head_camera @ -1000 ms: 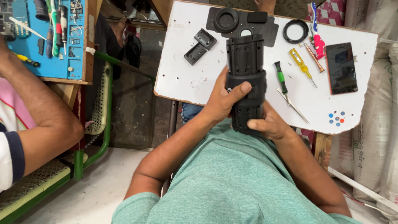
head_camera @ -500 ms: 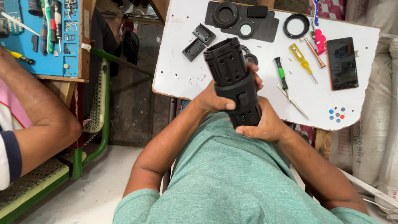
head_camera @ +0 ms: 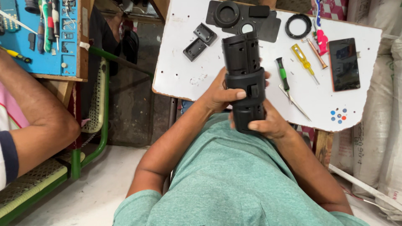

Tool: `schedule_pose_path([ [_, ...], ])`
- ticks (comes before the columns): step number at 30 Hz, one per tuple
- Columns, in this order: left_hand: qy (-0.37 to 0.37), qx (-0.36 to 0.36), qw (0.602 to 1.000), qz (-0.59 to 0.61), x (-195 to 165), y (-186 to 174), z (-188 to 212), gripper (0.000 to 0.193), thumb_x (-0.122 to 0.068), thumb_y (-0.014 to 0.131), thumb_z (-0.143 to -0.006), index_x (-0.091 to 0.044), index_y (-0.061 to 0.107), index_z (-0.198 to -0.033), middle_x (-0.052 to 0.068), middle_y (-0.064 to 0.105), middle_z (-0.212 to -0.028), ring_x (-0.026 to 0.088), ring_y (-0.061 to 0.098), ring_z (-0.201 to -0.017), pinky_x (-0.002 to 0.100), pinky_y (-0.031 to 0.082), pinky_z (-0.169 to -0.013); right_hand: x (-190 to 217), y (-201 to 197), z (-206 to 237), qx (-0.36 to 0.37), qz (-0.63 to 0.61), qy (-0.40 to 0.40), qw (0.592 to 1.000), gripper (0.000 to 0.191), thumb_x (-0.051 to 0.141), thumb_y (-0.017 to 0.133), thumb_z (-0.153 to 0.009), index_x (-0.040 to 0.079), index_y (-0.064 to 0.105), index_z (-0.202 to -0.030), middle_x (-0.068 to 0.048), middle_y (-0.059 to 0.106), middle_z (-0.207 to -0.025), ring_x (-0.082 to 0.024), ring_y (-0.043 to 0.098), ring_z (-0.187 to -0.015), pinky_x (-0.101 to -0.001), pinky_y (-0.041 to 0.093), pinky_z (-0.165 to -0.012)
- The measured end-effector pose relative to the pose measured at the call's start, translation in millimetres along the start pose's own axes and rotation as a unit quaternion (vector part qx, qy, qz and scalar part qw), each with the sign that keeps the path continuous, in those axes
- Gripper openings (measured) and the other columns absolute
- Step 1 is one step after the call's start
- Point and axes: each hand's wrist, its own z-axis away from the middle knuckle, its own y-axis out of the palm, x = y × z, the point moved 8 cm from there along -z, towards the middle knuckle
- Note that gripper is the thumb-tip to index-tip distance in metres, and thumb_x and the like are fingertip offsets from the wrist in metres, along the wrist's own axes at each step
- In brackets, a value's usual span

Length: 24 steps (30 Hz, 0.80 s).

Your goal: The person assembles a camera lens by hand, attaching a rubber grip and a red ring to the lens barrel. They rotate and align the parts to fit them together, then attach a lens hood to the front.

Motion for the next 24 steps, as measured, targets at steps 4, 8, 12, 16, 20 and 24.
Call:
schedule_pose_path([
  [4,0.064,-0.118,0.971,-0.2,-18,-5,19,0.072,-0.026,0.088,-0.077,-0.002,0.055,-0.137,0.013,0.068,-0.119,0.022,0.069,-0.115,0.04,0.057,-0.106,24,-1,0,-0.135,0.319,-0.029,0.938,0.073,0.025,0.088,-0.07,-0.001,0.054,-0.129,-0.013,0.069,-0.107,-0.02,0.073,-0.096,-0.0333,0.062,-0.083],
  [8,0.051,-0.09,0.98,-0.17,-13,-3,17,0.066,-0.022,0.09,-0.078,0.0,0.058,-0.131,0.013,0.07,-0.117,0.021,0.07,-0.109,0.039,0.059,-0.103,21,8,2,-0.124,0.316,-0.025,0.94,0.056,0.017,0.085,-0.074,-0.001,0.059,-0.121,-0.01,0.071,-0.102,-0.018,0.072,-0.091,-0.0327,0.061,-0.082],
  [12,0.05,-0.001,0.995,-0.081,-8,-3,10,0.083,-0.024,0.092,-0.072,-0.006,0.052,-0.142,0.012,0.07,-0.124,0.024,0.07,-0.121,0.045,0.058,-0.113,14,4,3,-0.076,0.246,-0.004,0.966,0.052,0.014,0.082,-0.074,0.001,0.058,-0.118,-0.008,0.07,-0.098,-0.015,0.073,-0.088,-0.0312,0.062,-0.079],
  [16,0.035,0.072,0.997,-0.002,2,-6,4,0.091,-0.024,0.096,-0.066,-0.006,0.052,-0.143,0.012,0.068,-0.126,0.026,0.069,-0.121,0.047,0.057,-0.112,9,7,-1,-0.019,0.187,-0.003,0.982,0.054,0.015,0.082,-0.073,0.002,0.059,-0.12,-0.008,0.07,-0.1,-0.016,0.073,-0.087,-0.0331,0.063,-0.079],
  [20,0.016,0.157,0.985,0.073,13,-6,4,0.092,-0.019,0.098,-0.063,-0.006,0.054,-0.143,0.01,0.067,-0.122,0.024,0.067,-0.119,0.042,0.055,-0.11,2,17,-1,0.024,0.096,0.016,0.995,0.063,0.016,0.083,-0.073,0.0,0.054,-0.127,-0.011,0.068,-0.103,-0.02,0.074,-0.09,-0.0364,0.064,-0.081],
  [24,0.009,0.262,0.955,0.14,14,3,6,0.092,-0.014,0.097,-0.062,-0.007,0.056,-0.143,0.01,0.068,-0.121,0.022,0.065,-0.125,0.039,0.053,-0.113,2,28,0,0.061,0.037,0.021,0.997,0.079,0.018,0.083,-0.073,0.003,0.043,-0.139,-0.013,0.067,-0.106,-0.021,0.072,-0.093,-0.0372,0.064,-0.082],
])
